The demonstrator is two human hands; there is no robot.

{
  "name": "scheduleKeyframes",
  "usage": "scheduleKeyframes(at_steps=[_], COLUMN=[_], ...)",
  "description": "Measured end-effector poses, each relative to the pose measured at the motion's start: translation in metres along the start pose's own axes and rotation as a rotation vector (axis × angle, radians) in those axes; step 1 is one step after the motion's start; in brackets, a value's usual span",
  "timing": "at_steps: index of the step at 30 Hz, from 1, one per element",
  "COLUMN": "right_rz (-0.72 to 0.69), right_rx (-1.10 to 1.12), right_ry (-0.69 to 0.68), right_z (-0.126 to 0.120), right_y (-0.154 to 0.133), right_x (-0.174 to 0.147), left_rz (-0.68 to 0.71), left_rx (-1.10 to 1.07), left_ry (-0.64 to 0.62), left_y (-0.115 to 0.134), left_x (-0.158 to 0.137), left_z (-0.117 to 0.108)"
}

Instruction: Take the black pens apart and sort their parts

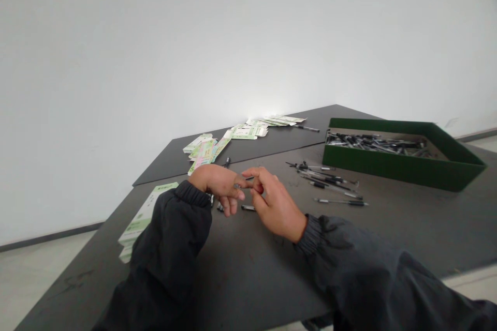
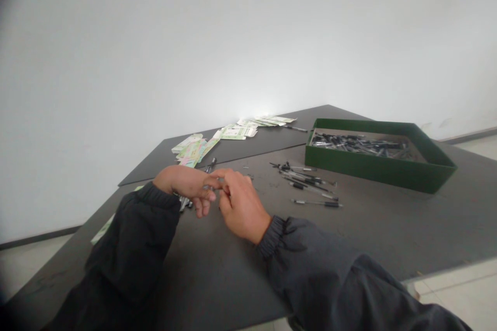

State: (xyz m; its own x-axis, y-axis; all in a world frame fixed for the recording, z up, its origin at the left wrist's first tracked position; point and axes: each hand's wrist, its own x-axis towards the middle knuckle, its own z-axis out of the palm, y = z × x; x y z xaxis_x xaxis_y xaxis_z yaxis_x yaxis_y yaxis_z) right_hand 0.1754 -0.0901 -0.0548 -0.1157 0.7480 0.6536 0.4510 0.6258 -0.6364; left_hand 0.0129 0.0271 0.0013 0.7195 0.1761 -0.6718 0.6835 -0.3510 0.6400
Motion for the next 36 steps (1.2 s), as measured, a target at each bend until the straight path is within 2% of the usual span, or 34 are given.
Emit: scheduleKeyframes(at_steps=[5, 10, 14, 20, 27, 36], right_rz=[-0.051, -0.066, -0.082, 0.008, -0.012, -0.056], right_rx=[0.039, 0.095, 0.104, 0.02, 0.083, 0.105], right_ry=[-0.011, -0.08, -0.019, 0.059, 0.019, -0.035], right_z=[0.001, -0.001, -0.003, -0.001, -0.001, 0.0], right_y=[0.002, -0.002, -0.006, 0.002, 0.004, 0.003], right_x=[0.0, 0.0, 0.0, 0.0, 0.0, 0.0], left_rz=[-0.027, -0.015, 0.004, -0.043, 0.006, -0.03], left_rx=[-0.009, 0.032, 0.053, -0.003, -0.018, -0.007], left_ry=[0.021, 0.024, 0.006, 0.012, 0.018, 0.007], left_y=[0.002, 0.004, 0.004, 0.003, 0.001, 0.006], left_x=[0.0, -0.002, -0.003, -0.001, -0.002, -0.001], left_z=[0.002, 0.002, 0.001, 0.001, 0.001, 0.002])
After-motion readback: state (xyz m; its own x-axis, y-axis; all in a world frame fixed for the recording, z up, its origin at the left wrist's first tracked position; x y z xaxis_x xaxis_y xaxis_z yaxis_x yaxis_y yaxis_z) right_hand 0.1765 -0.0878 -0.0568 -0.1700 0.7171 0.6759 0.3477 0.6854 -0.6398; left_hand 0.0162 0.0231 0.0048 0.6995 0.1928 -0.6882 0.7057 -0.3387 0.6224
